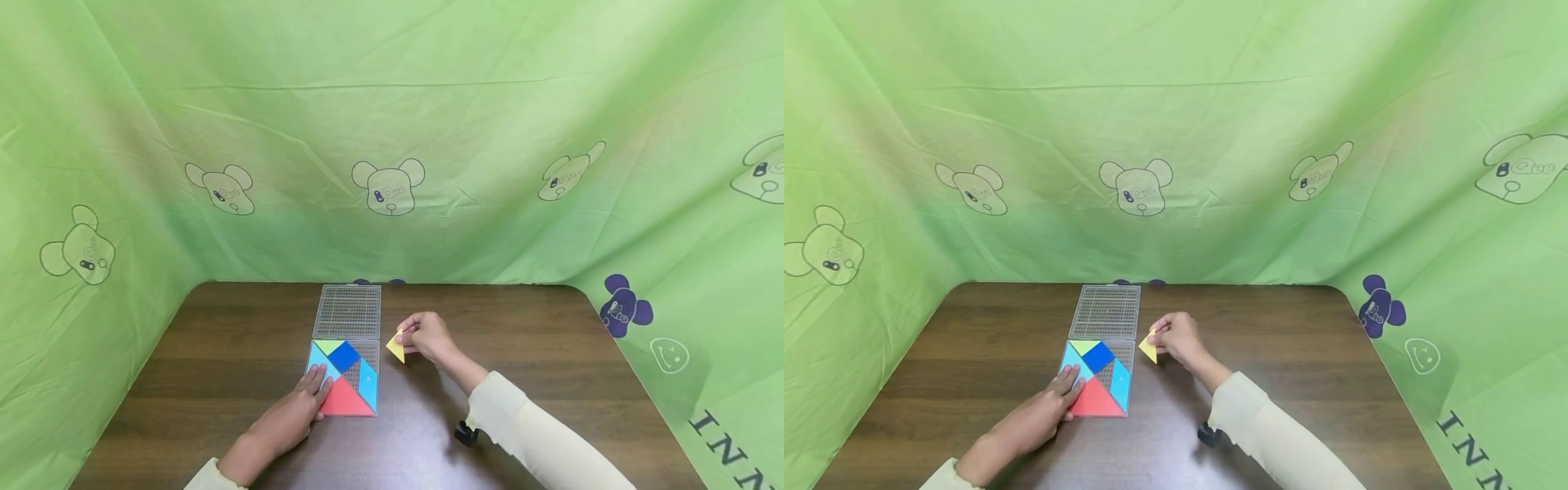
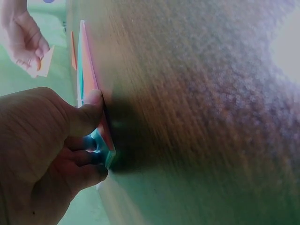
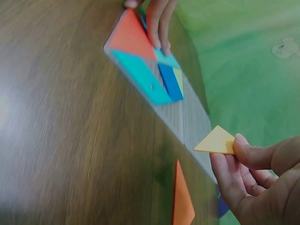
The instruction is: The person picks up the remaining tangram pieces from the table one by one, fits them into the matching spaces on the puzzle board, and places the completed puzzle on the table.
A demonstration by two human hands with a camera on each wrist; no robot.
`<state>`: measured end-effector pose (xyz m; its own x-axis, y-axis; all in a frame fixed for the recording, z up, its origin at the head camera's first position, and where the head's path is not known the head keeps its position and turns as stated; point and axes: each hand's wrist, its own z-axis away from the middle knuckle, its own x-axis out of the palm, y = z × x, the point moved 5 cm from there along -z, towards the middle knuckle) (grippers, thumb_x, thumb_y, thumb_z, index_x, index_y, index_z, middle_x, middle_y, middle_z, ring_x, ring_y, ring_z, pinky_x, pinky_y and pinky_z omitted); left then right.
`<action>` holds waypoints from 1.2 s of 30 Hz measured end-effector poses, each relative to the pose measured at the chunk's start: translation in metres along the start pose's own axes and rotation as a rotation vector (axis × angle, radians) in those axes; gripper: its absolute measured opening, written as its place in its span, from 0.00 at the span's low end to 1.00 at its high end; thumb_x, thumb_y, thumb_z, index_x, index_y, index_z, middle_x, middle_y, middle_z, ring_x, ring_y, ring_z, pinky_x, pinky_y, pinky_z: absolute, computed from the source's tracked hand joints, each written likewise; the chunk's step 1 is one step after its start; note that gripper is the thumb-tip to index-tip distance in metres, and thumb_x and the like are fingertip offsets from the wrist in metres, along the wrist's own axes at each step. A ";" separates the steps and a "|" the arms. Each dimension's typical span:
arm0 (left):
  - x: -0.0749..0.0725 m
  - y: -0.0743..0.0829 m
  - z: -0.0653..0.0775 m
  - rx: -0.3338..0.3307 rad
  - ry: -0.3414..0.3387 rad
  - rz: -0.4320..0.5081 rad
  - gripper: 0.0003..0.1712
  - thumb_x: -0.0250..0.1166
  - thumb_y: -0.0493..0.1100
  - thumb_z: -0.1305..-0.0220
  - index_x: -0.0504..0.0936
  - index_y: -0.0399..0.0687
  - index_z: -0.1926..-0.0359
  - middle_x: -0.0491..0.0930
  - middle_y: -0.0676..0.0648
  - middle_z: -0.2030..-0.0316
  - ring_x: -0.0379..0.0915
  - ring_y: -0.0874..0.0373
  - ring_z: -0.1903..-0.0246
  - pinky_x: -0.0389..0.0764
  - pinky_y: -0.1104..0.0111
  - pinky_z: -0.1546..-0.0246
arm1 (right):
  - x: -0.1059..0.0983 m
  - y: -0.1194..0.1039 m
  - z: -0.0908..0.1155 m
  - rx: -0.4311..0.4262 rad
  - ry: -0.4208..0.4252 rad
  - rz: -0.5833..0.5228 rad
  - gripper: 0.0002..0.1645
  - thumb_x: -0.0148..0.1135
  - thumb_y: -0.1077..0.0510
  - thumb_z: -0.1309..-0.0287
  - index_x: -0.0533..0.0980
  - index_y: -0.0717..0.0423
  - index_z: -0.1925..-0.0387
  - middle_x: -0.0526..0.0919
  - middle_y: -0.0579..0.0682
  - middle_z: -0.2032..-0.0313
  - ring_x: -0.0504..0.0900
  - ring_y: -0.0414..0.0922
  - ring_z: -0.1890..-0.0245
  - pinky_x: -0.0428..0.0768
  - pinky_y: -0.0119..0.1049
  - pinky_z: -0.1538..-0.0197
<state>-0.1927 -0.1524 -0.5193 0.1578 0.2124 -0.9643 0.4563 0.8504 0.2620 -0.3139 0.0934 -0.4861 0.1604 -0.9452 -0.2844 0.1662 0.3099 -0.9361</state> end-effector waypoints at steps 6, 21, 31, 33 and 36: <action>0.002 0.000 0.001 -0.014 -0.010 0.001 0.30 0.67 0.40 0.31 0.73 0.36 0.31 0.64 0.31 0.26 0.59 0.33 0.25 0.71 0.47 0.32 | 0.024 -0.007 0.002 -0.018 -0.064 -0.018 0.11 0.73 0.77 0.51 0.82 0.74 0.63 0.84 0.59 0.71 0.86 0.44 0.74 0.90 0.42 0.63; 0.002 -0.001 -0.001 -0.014 -0.026 0.003 0.31 0.67 0.41 0.31 0.73 0.36 0.31 0.64 0.32 0.26 0.59 0.34 0.25 0.71 0.47 0.32 | 0.067 -0.014 0.007 -0.035 -0.129 0.038 0.10 0.72 0.72 0.46 0.83 0.70 0.61 0.83 0.55 0.71 0.85 0.44 0.73 0.90 0.42 0.63; 0.002 -0.001 -0.002 -0.030 -0.034 0.012 0.32 0.68 0.41 0.32 0.73 0.37 0.30 0.64 0.33 0.25 0.58 0.34 0.25 0.72 0.48 0.33 | 0.087 -0.007 0.013 -0.016 -0.150 0.121 0.08 0.73 0.70 0.47 0.81 0.63 0.67 0.79 0.51 0.74 0.84 0.46 0.74 0.89 0.39 0.67; 0.002 -0.001 -0.002 -0.028 -0.038 0.009 0.32 0.68 0.41 0.32 0.73 0.37 0.30 0.64 0.33 0.25 0.58 0.34 0.25 0.72 0.48 0.33 | 0.091 -0.005 0.013 -0.019 -0.153 0.133 0.08 0.74 0.70 0.47 0.80 0.63 0.68 0.79 0.51 0.75 0.84 0.46 0.76 0.89 0.39 0.68; 0.002 -0.001 -0.002 -0.025 -0.040 0.004 0.32 0.69 0.41 0.33 0.73 0.37 0.30 0.64 0.32 0.26 0.59 0.34 0.25 0.73 0.48 0.33 | 0.094 -0.002 0.011 -0.020 -0.147 0.161 0.08 0.73 0.70 0.47 0.80 0.62 0.70 0.78 0.49 0.76 0.83 0.45 0.77 0.88 0.37 0.70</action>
<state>-0.1952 -0.1520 -0.5214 0.1948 0.1969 -0.9609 0.4334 0.8615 0.2644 -0.2881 0.0050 -0.5086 0.3239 -0.8579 -0.3988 0.1075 0.4522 -0.8854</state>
